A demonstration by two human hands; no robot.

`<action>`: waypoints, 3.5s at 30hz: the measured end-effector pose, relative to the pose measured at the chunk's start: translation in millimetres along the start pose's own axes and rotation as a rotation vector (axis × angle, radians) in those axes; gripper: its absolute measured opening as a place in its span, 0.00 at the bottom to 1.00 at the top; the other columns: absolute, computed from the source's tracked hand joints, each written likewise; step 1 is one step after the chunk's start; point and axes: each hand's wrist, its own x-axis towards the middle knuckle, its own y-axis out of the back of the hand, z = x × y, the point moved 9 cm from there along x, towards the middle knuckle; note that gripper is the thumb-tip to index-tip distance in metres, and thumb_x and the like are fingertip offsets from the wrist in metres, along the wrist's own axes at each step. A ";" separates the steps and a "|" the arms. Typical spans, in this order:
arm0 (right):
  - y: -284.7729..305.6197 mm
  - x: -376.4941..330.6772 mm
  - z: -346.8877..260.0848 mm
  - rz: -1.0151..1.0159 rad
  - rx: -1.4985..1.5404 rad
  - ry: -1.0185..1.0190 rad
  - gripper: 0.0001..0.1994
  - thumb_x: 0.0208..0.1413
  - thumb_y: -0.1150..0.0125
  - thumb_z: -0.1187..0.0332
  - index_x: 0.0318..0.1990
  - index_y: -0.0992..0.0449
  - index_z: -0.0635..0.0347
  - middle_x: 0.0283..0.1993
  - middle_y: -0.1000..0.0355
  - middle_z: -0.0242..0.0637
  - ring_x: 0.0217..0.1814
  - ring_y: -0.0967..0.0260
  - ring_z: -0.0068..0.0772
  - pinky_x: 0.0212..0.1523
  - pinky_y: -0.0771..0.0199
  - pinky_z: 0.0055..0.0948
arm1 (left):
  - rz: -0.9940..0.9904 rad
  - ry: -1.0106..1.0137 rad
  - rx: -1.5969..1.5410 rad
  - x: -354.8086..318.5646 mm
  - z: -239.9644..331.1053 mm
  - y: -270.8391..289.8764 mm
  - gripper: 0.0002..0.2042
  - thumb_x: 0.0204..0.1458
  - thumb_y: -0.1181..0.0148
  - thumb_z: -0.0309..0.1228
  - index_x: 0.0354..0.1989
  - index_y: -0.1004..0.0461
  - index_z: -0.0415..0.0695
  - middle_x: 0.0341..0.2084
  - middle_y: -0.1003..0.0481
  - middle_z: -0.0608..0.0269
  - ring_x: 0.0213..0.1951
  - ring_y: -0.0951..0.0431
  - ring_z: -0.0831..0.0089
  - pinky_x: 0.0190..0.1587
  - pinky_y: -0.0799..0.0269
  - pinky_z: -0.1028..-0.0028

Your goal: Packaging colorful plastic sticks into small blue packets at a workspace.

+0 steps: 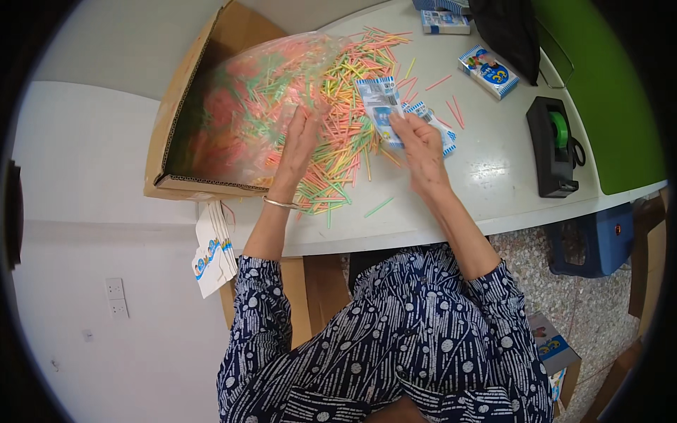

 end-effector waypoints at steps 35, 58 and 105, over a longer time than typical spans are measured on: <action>-73.4 33.4 58.2 0.207 0.847 -0.228 0.11 0.63 0.50 0.65 0.42 0.29 0.64 0.39 0.28 0.38 0.41 0.31 0.28 0.45 0.30 0.28 | 0.241 0.034 -1.290 -16.3 8.0 -63.9 0.11 0.59 0.47 0.31 0.46 0.31 0.36 0.36 0.26 0.63 0.35 0.29 0.80 0.38 0.31 0.80; -21.1 14.6 16.4 -0.230 -0.073 -0.217 0.11 0.57 0.40 0.64 0.39 0.22 0.64 0.30 0.27 0.26 0.32 0.34 0.11 0.33 0.36 0.15 | 0.332 -0.046 -1.012 5.6 14.5 9.4 0.17 0.63 0.56 0.39 0.45 0.35 0.33 0.48 0.31 0.46 0.52 0.30 0.64 0.55 0.34 0.70; -22.4 -11.0 4.7 -0.537 -0.089 -0.235 0.13 0.56 0.39 0.62 0.36 0.20 0.64 0.30 0.28 0.24 0.34 0.37 0.11 0.36 0.39 0.16 | -0.048 -0.183 -0.688 -54.3 90.1 -22.6 0.20 0.63 0.57 0.39 0.54 0.38 0.34 0.49 0.29 0.54 0.55 0.32 0.68 0.57 0.37 0.70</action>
